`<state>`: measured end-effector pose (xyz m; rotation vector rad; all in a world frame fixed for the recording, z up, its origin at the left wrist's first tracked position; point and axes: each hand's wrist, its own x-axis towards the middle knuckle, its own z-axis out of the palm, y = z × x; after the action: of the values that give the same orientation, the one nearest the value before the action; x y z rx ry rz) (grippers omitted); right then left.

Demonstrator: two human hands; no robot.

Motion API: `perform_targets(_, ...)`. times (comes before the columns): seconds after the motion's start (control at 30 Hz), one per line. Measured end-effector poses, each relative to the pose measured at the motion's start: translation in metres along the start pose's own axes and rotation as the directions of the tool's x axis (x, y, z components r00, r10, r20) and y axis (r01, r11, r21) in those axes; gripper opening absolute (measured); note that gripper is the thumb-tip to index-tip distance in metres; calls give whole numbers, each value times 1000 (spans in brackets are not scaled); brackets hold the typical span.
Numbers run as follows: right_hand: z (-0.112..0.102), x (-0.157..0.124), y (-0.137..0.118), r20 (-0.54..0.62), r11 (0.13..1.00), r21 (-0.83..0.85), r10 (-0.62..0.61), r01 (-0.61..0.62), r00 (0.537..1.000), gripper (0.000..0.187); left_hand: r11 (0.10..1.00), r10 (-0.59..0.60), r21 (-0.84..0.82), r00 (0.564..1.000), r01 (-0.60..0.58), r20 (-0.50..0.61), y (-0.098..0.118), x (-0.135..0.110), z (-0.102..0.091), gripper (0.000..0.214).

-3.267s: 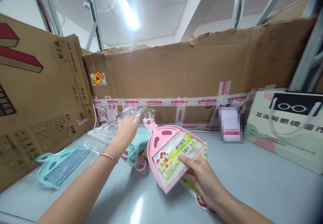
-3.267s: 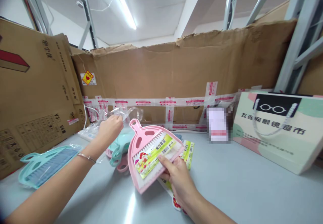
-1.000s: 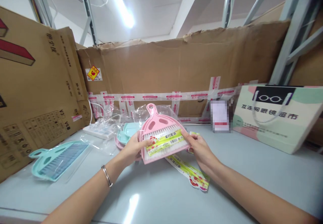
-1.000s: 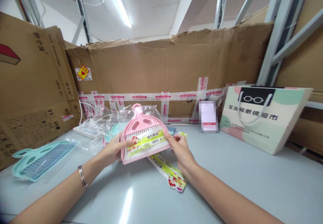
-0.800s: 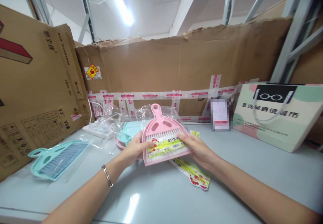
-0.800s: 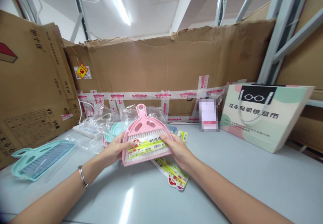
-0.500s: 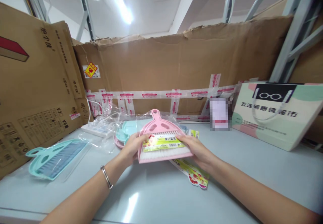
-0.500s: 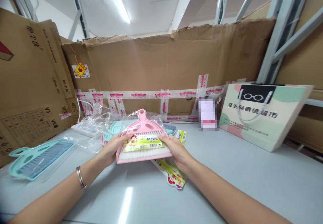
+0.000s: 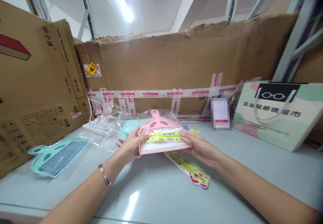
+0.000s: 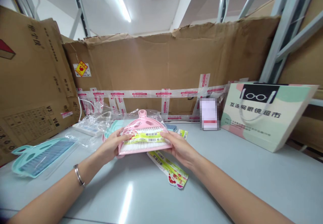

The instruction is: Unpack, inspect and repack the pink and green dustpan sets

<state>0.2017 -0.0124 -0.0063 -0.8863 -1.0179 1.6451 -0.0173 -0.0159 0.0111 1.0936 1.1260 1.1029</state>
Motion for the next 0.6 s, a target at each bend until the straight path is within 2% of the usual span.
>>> perform_targets(0.1,-6,-4,-9,177,1000,27,6,-11,984,46,998,-6,-55,1000,6,-11,6,-2,2,28)
perform_targets(0.17,-9,-4,-12,203,999,42,3,-12,979,49,995,10,-96,1000,-8,23,11,-4,2,25)
perform_targets(0.4,-6,3,-2,5,990,138,13,-13,1000,22,996,23,-87,974,-4,225,12,-6,-5,31)
perform_targets(0.5,-3,3,2,-82,990,141,19,-7,996,15,998,12,-62,976,2,217,8,-5,-6,31)
perform_targets(0.6,1,2,4,-193,998,68,5,9,981,4,999,27,-45,990,-21,138,5,-4,-3,31)
